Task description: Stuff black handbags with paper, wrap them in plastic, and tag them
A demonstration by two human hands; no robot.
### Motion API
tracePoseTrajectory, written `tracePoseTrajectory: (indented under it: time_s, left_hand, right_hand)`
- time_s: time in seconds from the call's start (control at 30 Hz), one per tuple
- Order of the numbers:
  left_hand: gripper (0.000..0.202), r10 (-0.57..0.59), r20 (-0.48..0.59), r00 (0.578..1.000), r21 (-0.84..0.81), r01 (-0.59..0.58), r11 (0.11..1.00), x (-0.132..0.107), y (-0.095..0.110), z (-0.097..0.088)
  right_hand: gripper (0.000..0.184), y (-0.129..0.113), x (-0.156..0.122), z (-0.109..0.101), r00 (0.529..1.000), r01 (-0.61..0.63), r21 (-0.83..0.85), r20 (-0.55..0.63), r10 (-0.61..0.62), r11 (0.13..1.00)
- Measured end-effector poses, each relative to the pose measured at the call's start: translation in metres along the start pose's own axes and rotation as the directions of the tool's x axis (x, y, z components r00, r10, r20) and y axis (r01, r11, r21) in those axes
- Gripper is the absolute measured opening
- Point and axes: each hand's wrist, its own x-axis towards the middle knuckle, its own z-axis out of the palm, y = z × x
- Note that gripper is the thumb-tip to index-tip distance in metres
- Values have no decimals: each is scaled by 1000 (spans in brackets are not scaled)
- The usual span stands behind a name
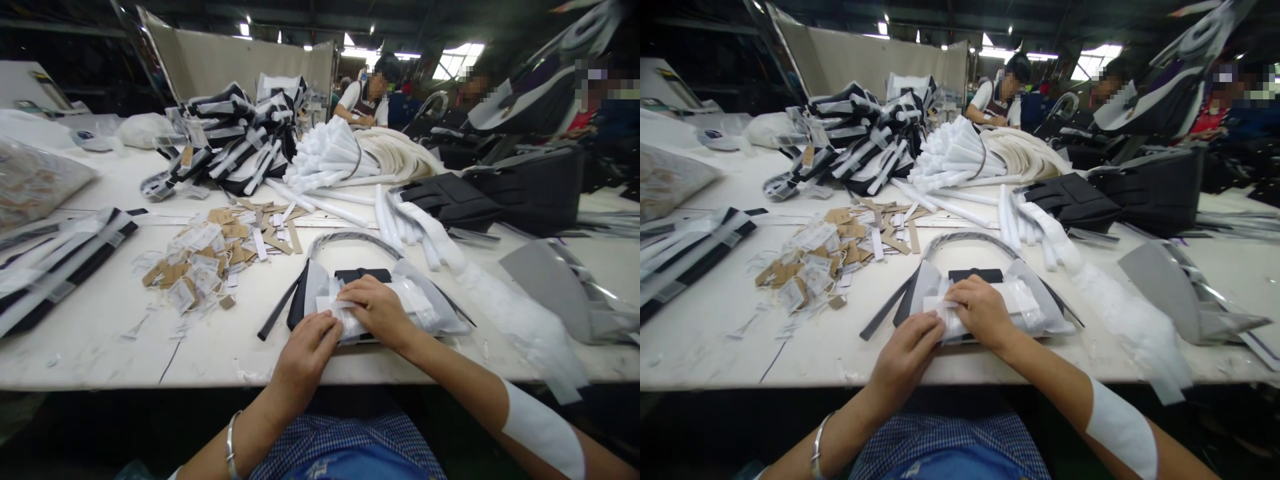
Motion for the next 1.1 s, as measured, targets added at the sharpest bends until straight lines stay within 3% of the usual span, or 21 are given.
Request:
tracePoseTrajectory:
  time_s: [0.17, 0.27, 0.33, 0.5, 0.63, 0.73, 0.83, 0.97, 1.1]
  left_hand:
    - [36, -71, -4, 997, -56, 71, 996, -1, 3, -1]
    - [48, -122, 33, 992, -99, 125, 987, 3, 7, -8]
    - [55, -154, 79, 985, -140, 164, 976, 7, 11, -13]
    - [43, -158, 67, 985, -53, 162, 985, 15, 16, -12]
    - [29, -139, -1, 990, 83, 139, 987, 16, 18, -4]
    - [26, -62, -2, 998, 166, 62, 984, 18, 18, -2]
    - [27, -33, 51, 998, 200, 22, 979, 18, 20, -3]
    - [29, -78, 103, 992, 227, 53, 972, 20, 21, -5]
    - [30, -55, 113, 992, 258, 24, 966, 24, 21, -6]
  right_hand:
    - [8, 4, 10, -3, 955, -266, 109, 166, 246, 958]
    - [2, 9, 17, -4, 911, -361, 110, 254, 325, 926]
    - [9, 11, 22, -4, 885, -402, 53, 278, 373, 914]
    - [24, 13, 30, -2, 876, -390, -86, 273, 398, 917]
    - [28, 17, 34, 0, 863, -431, -56, 265, 430, 901]
    - [26, 19, 37, 2, 871, -431, -45, 241, 429, 901]
    - [22, 22, 40, 3, 885, -398, -63, 236, 402, 915]
    - [12, 24, 43, 3, 911, -343, -35, 229, 342, 939]
    - [10, 26, 29, -16, 968, -234, 108, 114, 222, 966]
